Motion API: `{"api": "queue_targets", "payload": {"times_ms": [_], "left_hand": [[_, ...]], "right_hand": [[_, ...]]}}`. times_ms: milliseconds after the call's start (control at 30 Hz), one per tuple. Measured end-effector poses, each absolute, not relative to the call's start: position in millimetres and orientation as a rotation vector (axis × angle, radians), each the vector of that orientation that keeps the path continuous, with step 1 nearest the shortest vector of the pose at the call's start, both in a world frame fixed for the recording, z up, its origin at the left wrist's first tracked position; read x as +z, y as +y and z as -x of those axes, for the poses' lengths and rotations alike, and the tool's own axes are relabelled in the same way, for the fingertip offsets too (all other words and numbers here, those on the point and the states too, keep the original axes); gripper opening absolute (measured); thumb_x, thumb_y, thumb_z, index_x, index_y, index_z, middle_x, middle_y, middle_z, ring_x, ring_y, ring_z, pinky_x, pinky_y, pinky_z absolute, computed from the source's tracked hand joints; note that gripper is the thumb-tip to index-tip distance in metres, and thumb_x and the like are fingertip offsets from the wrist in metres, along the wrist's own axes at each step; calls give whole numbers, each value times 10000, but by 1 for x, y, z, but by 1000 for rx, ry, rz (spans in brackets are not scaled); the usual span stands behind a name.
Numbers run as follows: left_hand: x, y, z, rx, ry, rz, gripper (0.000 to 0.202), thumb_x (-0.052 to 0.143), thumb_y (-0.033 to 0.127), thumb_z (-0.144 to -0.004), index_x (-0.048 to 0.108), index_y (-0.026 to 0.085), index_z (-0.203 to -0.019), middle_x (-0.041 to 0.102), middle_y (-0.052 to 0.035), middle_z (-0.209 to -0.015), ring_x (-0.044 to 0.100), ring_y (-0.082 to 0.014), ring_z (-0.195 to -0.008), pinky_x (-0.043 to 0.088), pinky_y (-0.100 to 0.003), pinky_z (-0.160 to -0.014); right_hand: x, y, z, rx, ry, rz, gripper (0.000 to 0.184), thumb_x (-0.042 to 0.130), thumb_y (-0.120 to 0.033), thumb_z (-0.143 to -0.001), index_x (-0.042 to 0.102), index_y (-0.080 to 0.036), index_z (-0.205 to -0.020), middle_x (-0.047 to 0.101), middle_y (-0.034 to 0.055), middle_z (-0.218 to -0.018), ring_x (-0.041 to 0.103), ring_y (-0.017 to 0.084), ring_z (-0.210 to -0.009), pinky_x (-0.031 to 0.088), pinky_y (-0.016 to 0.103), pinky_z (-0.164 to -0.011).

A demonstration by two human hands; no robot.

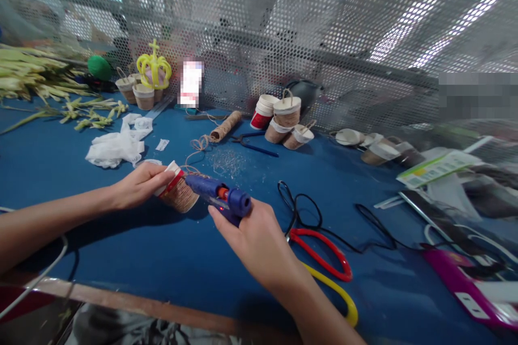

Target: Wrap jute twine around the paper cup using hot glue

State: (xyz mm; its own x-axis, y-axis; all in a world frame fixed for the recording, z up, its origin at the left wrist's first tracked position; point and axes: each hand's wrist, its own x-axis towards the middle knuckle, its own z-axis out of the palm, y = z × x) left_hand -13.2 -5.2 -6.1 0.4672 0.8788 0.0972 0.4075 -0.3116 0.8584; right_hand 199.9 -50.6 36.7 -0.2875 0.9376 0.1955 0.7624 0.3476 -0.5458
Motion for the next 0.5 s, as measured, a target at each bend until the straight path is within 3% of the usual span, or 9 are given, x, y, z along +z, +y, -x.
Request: {"api": "queue_targets", "payload": {"times_ms": [167,333,500], "left_hand": [[-6,-5,13,745,1081,-1931,453,288,402,-839,558,92,-649,386,36,-521,347,-75,-494,287,-188,-468],[-7,-4,11,769,1106,-1783,432,331,415,-822,599,92,-719,492,18,-568,404,-82,-508,325,-183,-475],[-5,-3,7,785,1158,-1621,412,360,394,-797,637,97,-729,610,-27,-639,518,-122,-566,417,-217,-541]], "right_hand": [[33,-51,-201,503,-2119,1490,206,505,-309,-771,567,-170,-632,592,6,-540,524,134,-496,447,248,-490],[29,-56,-201,477,-2137,1460,141,541,-294,-747,574,-174,-682,624,5,-614,555,146,-555,463,265,-563],[24,-61,-198,418,-2183,1399,127,529,-267,-760,532,-182,-666,587,-7,-594,531,127,-528,434,247,-524]]}}
